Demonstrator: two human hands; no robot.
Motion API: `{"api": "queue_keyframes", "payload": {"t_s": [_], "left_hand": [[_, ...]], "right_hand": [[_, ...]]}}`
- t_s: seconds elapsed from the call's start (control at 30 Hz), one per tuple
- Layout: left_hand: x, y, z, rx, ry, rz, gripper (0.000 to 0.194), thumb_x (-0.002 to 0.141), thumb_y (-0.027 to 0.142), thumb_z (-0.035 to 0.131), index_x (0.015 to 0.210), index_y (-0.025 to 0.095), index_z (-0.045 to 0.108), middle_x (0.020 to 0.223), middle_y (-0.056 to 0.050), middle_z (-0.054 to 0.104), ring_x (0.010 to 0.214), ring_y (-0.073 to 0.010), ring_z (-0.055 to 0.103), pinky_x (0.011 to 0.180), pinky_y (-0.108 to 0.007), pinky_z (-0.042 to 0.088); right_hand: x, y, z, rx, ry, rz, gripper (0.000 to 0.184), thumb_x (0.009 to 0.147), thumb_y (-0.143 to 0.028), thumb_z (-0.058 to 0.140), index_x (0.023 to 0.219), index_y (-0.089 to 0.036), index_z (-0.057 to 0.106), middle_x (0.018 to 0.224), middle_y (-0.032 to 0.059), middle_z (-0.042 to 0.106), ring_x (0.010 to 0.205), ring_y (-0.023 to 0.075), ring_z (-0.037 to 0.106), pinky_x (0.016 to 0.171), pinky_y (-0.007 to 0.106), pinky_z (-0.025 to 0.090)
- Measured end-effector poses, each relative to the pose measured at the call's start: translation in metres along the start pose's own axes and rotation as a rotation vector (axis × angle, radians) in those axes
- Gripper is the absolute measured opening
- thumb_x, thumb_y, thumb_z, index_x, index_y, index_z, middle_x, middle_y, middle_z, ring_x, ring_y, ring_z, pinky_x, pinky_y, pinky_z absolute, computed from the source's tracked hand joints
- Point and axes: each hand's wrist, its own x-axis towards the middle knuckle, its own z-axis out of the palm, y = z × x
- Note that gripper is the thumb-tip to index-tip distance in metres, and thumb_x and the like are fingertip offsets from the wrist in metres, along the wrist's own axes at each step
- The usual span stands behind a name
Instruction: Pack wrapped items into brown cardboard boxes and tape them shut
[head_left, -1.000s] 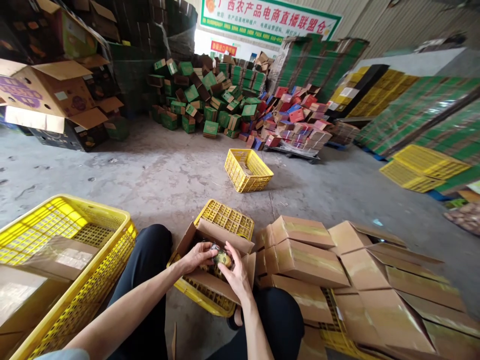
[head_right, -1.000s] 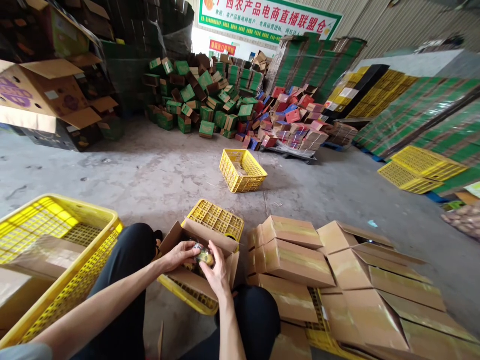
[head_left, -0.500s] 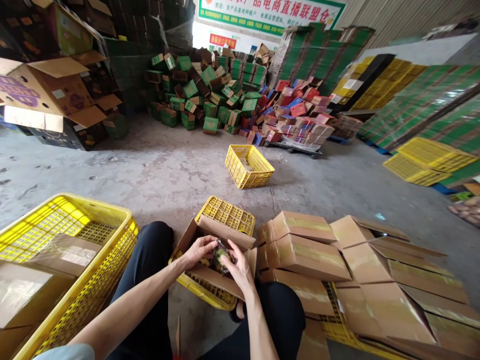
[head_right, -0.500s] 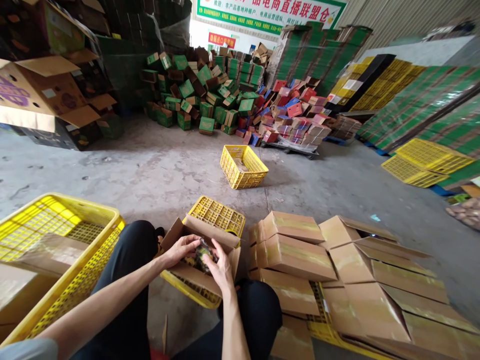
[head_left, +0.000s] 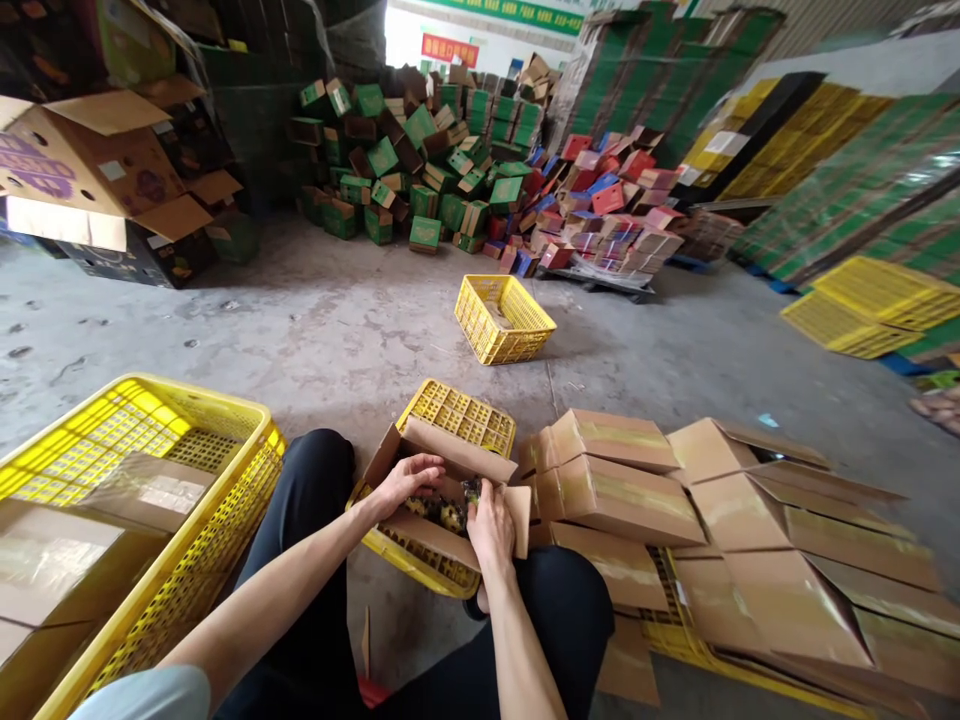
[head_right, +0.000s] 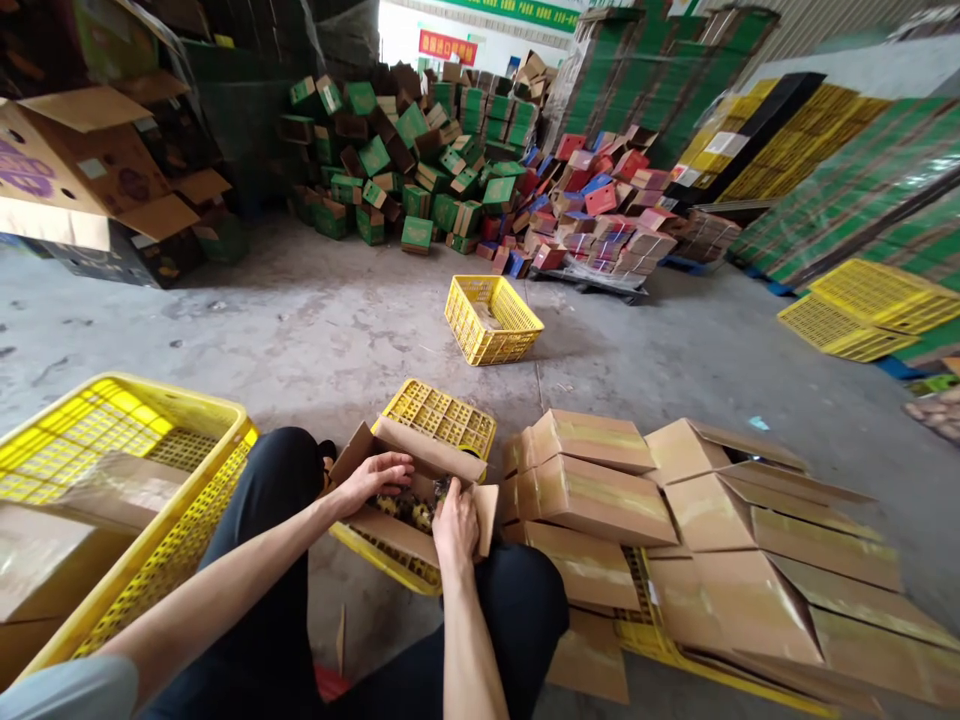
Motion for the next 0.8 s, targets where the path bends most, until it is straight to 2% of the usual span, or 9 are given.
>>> {"api": "queue_keyframes", "payload": {"t_s": [0.1,0.2,0.27,0.33,0.4,0.47,0.53,0.63,0.8], "left_hand": [[0.001,-0.002,-0.001,-0.001,-0.003,-0.006,0.065,0.075,0.058,0.088,0.124,0.019,0.071,0.129,-0.015,0.072,0.105,-0.0267,0.073,0.088,-0.036,0.055],[0.001,-0.003,-0.003,0.003,-0.014,-0.007,0.063,0.076,0.057,0.088,0.124,0.019,0.071,0.129,-0.015,0.072,0.105,-0.0263,0.073,0.087,-0.035,0.055],[0.002,-0.004,-0.004,0.007,-0.02,-0.007,0.063,0.076,0.056,0.087,0.124,0.019,0.071,0.129,-0.015,0.072,0.105,-0.0261,0.073,0.087,-0.034,0.055],[0.002,-0.004,-0.004,0.009,-0.024,-0.005,0.063,0.077,0.056,0.087,0.125,0.019,0.07,0.13,-0.015,0.072,0.105,-0.0258,0.073,0.086,-0.034,0.055],[0.003,-0.005,-0.004,0.007,-0.028,-0.002,0.063,0.078,0.056,0.086,0.126,0.019,0.07,0.13,-0.015,0.072,0.105,-0.0256,0.073,0.086,-0.034,0.055],[0.003,-0.006,-0.004,0.006,-0.031,-0.002,0.063,0.078,0.056,0.086,0.126,0.019,0.07,0.131,-0.016,0.072,0.105,-0.0256,0.072,0.086,-0.034,0.055],[0.002,-0.005,-0.003,0.01,-0.035,-0.007,0.062,0.078,0.055,0.086,0.126,0.019,0.07,0.13,-0.016,0.072,0.106,-0.026,0.072,0.087,-0.034,0.055],[0.0,-0.004,-0.001,0.018,-0.047,-0.015,0.062,0.078,0.052,0.087,0.128,0.019,0.07,0.129,-0.016,0.072,0.107,-0.0269,0.072,0.088,-0.035,0.054],[-0.002,-0.004,0.0,0.021,-0.061,-0.013,0.063,0.077,0.049,0.088,0.129,0.019,0.069,0.129,-0.017,0.072,0.107,-0.0271,0.072,0.088,-0.035,0.054]], "right_hand": [[-0.002,-0.005,-0.002,-0.184,0.07,-0.066,0.055,0.093,-0.007,0.048,0.147,-0.017,0.053,0.122,0.0196,0.066,0.115,0.0342,0.062,0.088,0.039,0.052],[-0.001,-0.004,-0.007,-0.227,0.089,-0.117,0.058,0.091,-0.002,0.044,0.146,-0.016,0.055,0.126,0.0211,0.064,0.121,0.0376,0.057,0.093,0.043,0.049],[0.002,-0.002,-0.01,-0.168,0.026,-0.147,0.057,0.093,-0.003,0.039,0.146,-0.015,0.055,0.132,0.0221,0.062,0.126,0.0373,0.054,0.1,0.045,0.046],[0.004,-0.001,-0.011,-0.091,-0.082,-0.204,0.054,0.095,-0.004,0.035,0.142,-0.017,0.059,0.132,0.0186,0.063,0.126,0.0316,0.057,0.103,0.04,0.045],[0.006,-0.001,-0.007,-0.05,-0.205,-0.272,0.046,0.098,-0.009,0.038,0.131,-0.02,0.068,0.126,0.0133,0.069,0.119,0.0252,0.063,0.102,0.033,0.045],[0.007,0.0,-0.002,-0.047,-0.319,-0.305,0.037,0.1,-0.016,0.043,0.112,-0.019,0.078,0.117,0.012,0.074,0.115,0.0238,0.066,0.103,0.031,0.045],[0.01,0.001,0.004,-0.057,-0.409,-0.313,0.034,0.1,-0.023,0.047,0.102,-0.019,0.081,0.119,0.0143,0.075,0.123,0.0271,0.064,0.107,0.036,0.042],[0.017,0.003,0.01,-0.079,-0.481,-0.311,0.035,0.103,-0.029,0.047,0.107,-0.022,0.081,0.135,0.0144,0.07,0.139,0.0317,0.053,0.112,0.046,0.038],[0.026,0.0,0.015,-0.109,-0.55,-0.359,0.031,0.107,-0.034,0.049,0.112,-0.022,0.077,0.135,0.0126,0.07,0.139,0.0313,0.054,0.114,0.053,0.038]]}}
